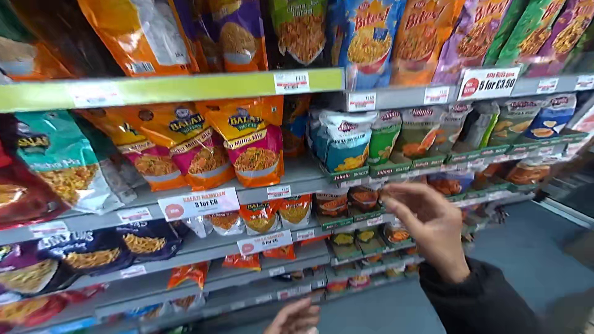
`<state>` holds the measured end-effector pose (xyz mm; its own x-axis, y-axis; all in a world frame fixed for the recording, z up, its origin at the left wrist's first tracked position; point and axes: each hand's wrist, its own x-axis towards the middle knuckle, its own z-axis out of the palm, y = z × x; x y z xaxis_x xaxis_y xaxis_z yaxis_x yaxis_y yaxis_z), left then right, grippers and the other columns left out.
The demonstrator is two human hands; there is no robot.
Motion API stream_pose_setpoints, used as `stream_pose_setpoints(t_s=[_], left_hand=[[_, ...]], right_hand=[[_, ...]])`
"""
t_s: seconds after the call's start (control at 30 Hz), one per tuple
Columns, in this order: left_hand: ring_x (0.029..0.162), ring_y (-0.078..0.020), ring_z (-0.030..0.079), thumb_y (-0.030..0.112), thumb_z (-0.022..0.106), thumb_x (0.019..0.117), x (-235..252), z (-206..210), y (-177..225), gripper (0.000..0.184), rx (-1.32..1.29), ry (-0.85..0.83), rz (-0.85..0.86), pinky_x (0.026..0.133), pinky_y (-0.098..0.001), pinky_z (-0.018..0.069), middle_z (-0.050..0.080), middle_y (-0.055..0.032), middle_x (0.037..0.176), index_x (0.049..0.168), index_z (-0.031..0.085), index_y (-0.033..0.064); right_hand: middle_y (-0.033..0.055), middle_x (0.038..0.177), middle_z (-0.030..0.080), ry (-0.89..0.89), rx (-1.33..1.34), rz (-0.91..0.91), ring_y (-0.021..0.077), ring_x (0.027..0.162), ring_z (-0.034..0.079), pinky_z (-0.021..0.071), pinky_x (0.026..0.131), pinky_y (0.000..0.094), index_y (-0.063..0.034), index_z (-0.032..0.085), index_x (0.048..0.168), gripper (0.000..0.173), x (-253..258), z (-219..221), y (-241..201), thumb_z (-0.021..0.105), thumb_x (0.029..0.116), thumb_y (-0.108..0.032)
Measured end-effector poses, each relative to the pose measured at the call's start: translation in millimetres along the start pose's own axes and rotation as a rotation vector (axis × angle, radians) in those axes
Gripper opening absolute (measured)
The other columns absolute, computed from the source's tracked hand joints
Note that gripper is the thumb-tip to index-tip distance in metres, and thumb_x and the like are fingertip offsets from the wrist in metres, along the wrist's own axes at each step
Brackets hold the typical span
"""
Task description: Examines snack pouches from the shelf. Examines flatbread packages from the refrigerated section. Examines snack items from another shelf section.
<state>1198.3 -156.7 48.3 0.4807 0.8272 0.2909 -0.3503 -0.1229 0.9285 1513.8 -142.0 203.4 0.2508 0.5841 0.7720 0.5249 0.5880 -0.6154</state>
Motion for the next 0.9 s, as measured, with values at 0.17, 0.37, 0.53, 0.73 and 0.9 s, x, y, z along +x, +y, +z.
stream_pose_setpoints(t_s=[0.17,0.37,0.53,0.73,0.9], left_hand=[[0.102,-0.0326,0.074,0.005,0.072,0.093,2.5,-4.3,-11.9,0.039,-0.051,-0.069,-0.045,0.085,-0.0447,0.0642,0.072,-0.0213,0.118,0.129,0.061,-0.006],[0.092,-0.0288,0.076,0.005,0.071,0.0947,1.0,1.5,-11.5,0.032,-0.168,-0.164,-0.118,0.075,-0.0408,0.0661,0.074,-0.0197,0.112,0.124,0.065,-0.0039],[0.09,-0.0288,0.076,0.003,0.07,0.0944,1.8,2.7,-10.3,0.03,-0.203,-0.212,-0.132,0.074,-0.0403,0.0665,0.074,-0.0203,0.11,0.122,0.064,-0.0069],[0.085,-0.0285,0.077,0.006,0.073,0.0933,-1.1,10.6,-2.1,0.031,-0.223,-0.195,-0.164,0.066,-0.0395,0.0668,0.074,-0.0186,0.111,0.122,0.066,-0.0028],[0.086,-0.027,0.077,0.006,0.074,0.0931,-0.3,26.7,4.0,0.03,-0.191,-0.174,-0.127,0.068,-0.0383,0.0666,0.075,-0.0179,0.11,0.121,0.067,-0.0014]], right_hand=[[0.0125,0.105,0.077,-0.087,0.159,0.458,0.025,0.08,0.075,0.0661,0.068,0.0367,-0.0029,0.073,0.113,0.025,-145.1,29.0,-3.5,0.075,0.0911,-0.015],[0.015,0.095,0.077,0.017,0.288,0.655,0.0226,0.075,0.076,0.0659,0.065,0.0332,0.0017,0.071,0.112,0.021,-210.8,60.2,-44.8,0.072,0.0936,-0.008],[0.0161,0.094,0.076,0.044,0.293,0.678,0.0232,0.076,0.076,0.0655,0.065,0.033,0.0013,0.072,0.113,0.022,-223.3,63.9,-57.8,0.072,0.0942,-0.01],[0.0172,0.096,0.076,0.062,0.276,0.692,0.0253,0.075,0.075,0.0659,0.065,0.0348,-0.0005,0.072,0.113,0.022,-223.2,51.9,-55.7,0.072,0.0945,-0.013],[0.018,0.096,0.075,0.039,0.337,0.66,0.026,0.076,0.076,0.0658,0.066,0.0344,-0.0027,0.073,0.111,0.022,-213.2,38.6,-46.9,0.074,0.0935,-0.015]])
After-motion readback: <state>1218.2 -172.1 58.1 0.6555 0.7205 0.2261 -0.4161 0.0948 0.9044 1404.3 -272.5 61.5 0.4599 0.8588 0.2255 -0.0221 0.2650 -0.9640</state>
